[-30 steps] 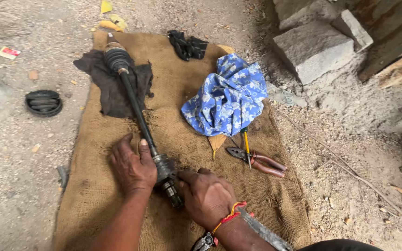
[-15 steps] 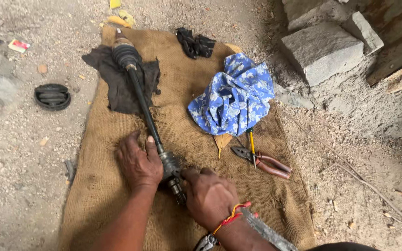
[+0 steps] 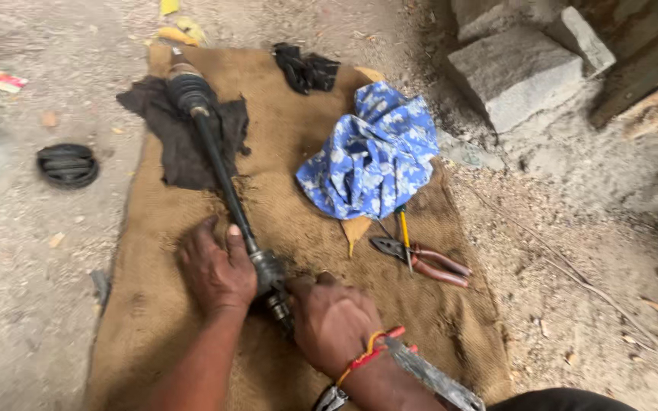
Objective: The person cleans a mechanical shaft with a cloth, then uses a metal file to scrape and smooth the surface of the shaft's joint area. They repeatedly rotate the shaft and file different sections while seated on the ground.
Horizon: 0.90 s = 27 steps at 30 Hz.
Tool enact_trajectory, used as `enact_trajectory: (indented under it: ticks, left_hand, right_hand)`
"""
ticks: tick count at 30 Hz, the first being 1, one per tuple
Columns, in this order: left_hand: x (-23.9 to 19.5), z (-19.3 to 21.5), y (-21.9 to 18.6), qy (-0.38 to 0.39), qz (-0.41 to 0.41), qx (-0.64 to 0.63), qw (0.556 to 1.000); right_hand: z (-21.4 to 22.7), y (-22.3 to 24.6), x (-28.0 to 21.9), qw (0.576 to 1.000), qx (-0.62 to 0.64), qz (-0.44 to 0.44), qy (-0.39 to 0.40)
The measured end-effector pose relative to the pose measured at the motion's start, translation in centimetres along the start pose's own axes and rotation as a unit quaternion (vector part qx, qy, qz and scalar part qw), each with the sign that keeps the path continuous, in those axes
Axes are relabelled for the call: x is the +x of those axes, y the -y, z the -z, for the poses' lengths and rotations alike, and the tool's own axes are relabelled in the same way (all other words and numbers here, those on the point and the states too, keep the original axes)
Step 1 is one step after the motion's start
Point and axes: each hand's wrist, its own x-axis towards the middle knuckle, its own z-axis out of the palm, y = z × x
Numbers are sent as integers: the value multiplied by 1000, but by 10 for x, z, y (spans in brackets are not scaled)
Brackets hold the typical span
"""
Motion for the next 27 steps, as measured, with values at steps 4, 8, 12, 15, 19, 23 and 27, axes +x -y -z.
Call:
enact_trajectory:
  ticks: [4, 8, 12, 15, 19, 23, 27]
  left_hand:
    - [-2, 2, -1, 58, 58, 3, 997]
    - [0, -2, -4, 19, 37, -2, 999]
    - [-5, -9, 3, 18, 30, -9, 999]
    - [-1, -8, 3, 35, 51, -19, 998]
    - [2, -9, 4, 35, 53, -9, 998]
    - [0, -10, 5, 37, 52, -8, 998]
    - [1, -8, 4, 56, 59, -10, 997]
  right_hand:
    - [1, -1, 5, 999, 6, -21, 24]
    - [6, 7, 7, 999, 3, -23, 41]
    - [6, 2, 7, 998, 13, -37, 55]
    - [6, 0, 11, 997, 66, -39, 26]
    - [11, 5, 11, 994, 70, -64, 54]
    - [8, 7, 9, 991, 60, -88, 83]
    - [-15, -15, 20, 982, 134, -123, 60]
